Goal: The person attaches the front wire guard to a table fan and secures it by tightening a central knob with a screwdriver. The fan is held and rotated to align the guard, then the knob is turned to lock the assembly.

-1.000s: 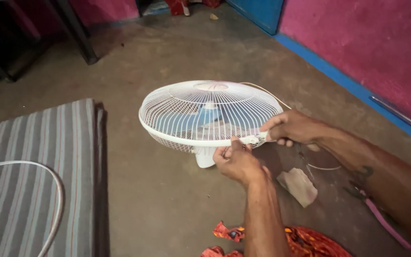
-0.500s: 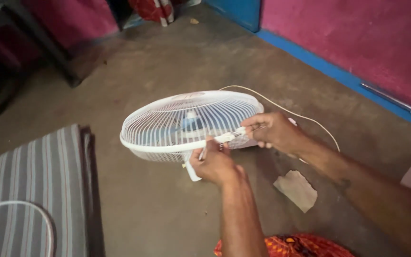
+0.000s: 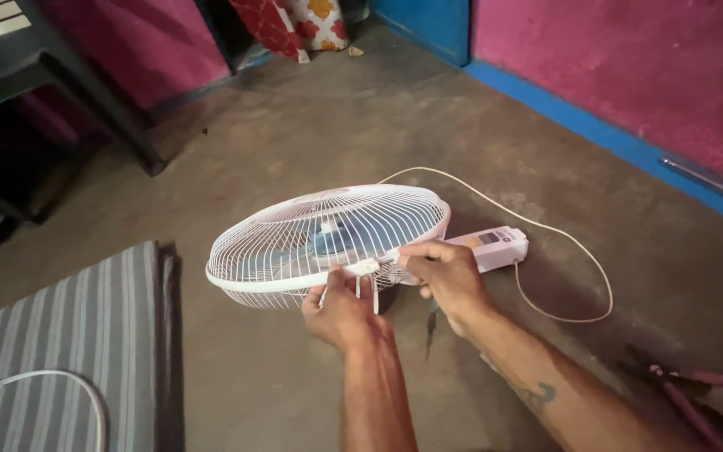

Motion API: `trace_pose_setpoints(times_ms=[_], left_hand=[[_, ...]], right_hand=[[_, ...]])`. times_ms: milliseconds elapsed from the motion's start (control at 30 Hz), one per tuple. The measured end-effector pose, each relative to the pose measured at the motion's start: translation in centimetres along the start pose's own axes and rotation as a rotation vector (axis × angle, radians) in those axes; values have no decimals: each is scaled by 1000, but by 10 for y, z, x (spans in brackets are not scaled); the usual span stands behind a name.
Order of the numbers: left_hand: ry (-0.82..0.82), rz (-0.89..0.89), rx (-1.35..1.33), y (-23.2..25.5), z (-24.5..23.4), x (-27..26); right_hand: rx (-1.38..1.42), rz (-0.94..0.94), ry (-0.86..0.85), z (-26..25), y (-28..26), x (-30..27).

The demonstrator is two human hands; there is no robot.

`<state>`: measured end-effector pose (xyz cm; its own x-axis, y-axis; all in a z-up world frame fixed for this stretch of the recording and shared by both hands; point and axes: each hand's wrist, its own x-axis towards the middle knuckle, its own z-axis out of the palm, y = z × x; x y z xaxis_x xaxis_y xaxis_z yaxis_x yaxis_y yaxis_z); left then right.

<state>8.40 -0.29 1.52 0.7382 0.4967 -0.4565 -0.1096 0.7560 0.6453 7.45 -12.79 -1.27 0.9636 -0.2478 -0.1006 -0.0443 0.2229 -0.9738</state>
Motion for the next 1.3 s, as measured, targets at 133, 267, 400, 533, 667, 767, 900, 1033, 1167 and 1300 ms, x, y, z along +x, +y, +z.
trace_pose_setpoints(times_ms=[133, 267, 400, 533, 667, 767, 900, 1033, 1167, 1300], left_hand=[[13, 20, 19, -4, -11, -4], [26, 21, 78, -11, -36, -20], [41, 16, 59, -14, -62, -41], [112, -25, 78, -16, -82, -61], [148, -24, 66, -22, -102, -77], [111, 6, 38, -29, -118, -83], [118, 6, 21, -38, -130, -82], [51, 25, 46, -47, -141, -80], [70, 14, 37, -56, -153, -78], [135, -80, 119, -62, -164, -82]], right_hand=[[124, -18, 42, 0, 21, -13], [133, -38, 102, -8, 46, -43], [170, -26, 141, -13, 64, -71], [185, 45, 133, -25, 73, -95], [223, 107, 122, -31, 81, -115], [163, 114, 141, -34, 87, -122], [117, 93, 107, -42, 93, -125], [131, 102, 75, -46, 93, -129], [114, 155, 51, -52, 93, -139], [67, 174, 0, -60, 94, -149]])
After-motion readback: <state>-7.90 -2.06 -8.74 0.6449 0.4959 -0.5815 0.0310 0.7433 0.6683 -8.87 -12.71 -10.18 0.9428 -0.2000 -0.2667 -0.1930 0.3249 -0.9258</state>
